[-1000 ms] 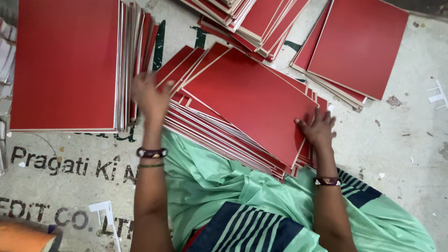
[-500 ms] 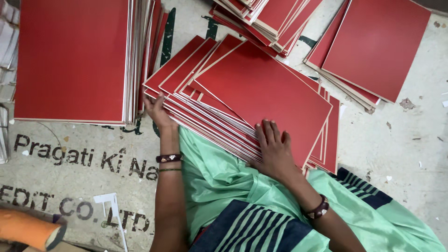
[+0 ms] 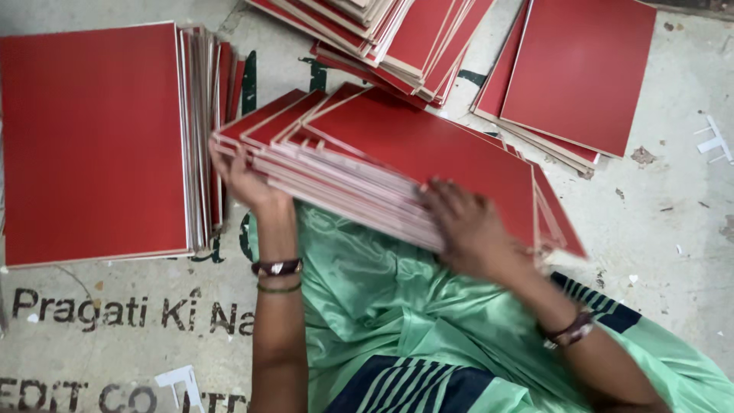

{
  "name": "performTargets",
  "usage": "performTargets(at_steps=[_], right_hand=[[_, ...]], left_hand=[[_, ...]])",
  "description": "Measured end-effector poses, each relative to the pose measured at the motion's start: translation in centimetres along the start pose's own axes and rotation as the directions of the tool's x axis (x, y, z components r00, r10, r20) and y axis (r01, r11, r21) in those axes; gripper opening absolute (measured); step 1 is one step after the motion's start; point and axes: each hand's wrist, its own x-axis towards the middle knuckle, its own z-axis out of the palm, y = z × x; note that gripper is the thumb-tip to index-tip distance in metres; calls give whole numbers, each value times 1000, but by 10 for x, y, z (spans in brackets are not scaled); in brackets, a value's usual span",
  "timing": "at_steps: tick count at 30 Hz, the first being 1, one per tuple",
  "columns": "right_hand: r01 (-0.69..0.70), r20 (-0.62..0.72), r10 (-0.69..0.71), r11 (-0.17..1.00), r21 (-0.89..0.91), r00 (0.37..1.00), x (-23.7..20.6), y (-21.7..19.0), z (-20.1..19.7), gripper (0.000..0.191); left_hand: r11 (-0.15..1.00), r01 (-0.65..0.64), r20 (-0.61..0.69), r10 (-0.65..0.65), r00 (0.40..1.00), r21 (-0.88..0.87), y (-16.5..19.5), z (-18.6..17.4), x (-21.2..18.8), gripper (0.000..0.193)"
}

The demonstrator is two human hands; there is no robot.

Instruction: The person sits on the floor and counts red paper sheets one at a time, separating each sheet by hand from a stack and moving it onto a growing pile beside them, working through the stack continuously.

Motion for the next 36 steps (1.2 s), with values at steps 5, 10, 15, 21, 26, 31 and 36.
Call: performTargets(at_steps=[5,10,15,21,26,31,36], right_hand=[[-79,-145,96,990,119,985,27,77,-79,94],[-309,-137,317,948,79,938,74,127,-126,67],[-327,-251,297,941,-87,921,87,145,-103,68],[-270,-349,248,963,-15,904,89,155,-83,95],[-204,-343,196,979,12,918,87,164,-93,102],[-102,-380,102,995,20,919,65,155,-88,96],[-66,-405,79,997,44,911,58,152,-83,95]], left_hand=[[901,-132,211,46,976,414,-59,83,39,74],[810,-414,422,232,876,415,-89,134,90,70],[685,-493,560,149,815,536,-97,140,105,82],[619,-573,707,39,706,538,-96,110,71,93],[789,-341,696,-148,703,511,-108,98,23,93],[699,-552,848,-152,507,455,-95,88,35,120],[709,-142,638,-506,581,691,-104,81,66,82]])
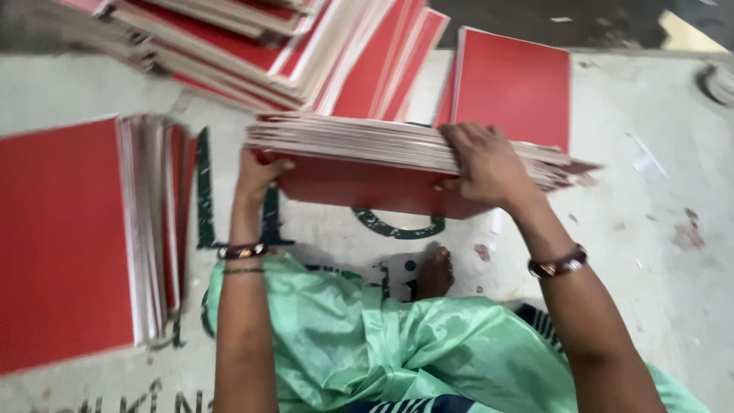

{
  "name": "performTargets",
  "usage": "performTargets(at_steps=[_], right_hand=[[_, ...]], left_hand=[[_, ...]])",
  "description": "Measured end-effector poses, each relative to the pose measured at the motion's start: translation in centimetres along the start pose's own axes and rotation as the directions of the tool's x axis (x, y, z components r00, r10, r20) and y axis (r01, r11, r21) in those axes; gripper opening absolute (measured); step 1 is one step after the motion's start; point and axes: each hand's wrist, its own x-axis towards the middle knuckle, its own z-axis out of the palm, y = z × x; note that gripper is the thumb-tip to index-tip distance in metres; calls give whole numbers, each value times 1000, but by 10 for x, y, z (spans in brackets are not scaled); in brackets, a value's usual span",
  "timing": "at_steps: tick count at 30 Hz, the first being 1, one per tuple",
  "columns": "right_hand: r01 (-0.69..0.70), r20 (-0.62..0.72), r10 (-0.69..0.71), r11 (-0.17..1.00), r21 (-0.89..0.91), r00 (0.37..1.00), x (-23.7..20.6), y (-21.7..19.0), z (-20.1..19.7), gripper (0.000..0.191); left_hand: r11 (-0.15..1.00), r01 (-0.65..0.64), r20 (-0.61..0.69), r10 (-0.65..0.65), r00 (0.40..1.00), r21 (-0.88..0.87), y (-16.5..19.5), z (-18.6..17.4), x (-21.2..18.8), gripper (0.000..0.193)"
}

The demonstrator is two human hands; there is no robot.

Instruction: The person sits on the floor and counts red paper sheets one at a time, separating each sheet by hand from a stack and moving it onto a growing pile beside them, working through the stack continuously.

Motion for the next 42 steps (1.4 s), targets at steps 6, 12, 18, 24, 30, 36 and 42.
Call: performTargets(at_steps=[6,12,18,24,30,36,42], right_hand=[[-289,-6,295,931,-224,956,-44,36,-2,107],[-43,-390,581,593,804,715,-137,110,34,95],[276,-311,566,150,949,763,-99,99,92,115],[283,-265,477,36,958,838,-89,80,73,120],[314,-323,497,105,944,805,-122,77,129,121],[183,-233,557,146,972,797,-130,103,188,107],[355,-374,591,155,922,714,-92,100,189,97]], left_hand=[[997,-74,-94,73,993,-2,-22,-1,3,73],[998,-66,-103,64,993,-15,-37,-18,-9,91],[979,-184,46,188,981,-89,-21,-1,-24,118],[989,-145,-24,145,989,-12,-34,0,-15,117],[988,-46,-31,51,998,144,-61,-12,-2,71],[985,-22,-23,26,999,170,-69,-2,-10,71],[963,-161,-121,191,974,218,-71,15,-3,89]])
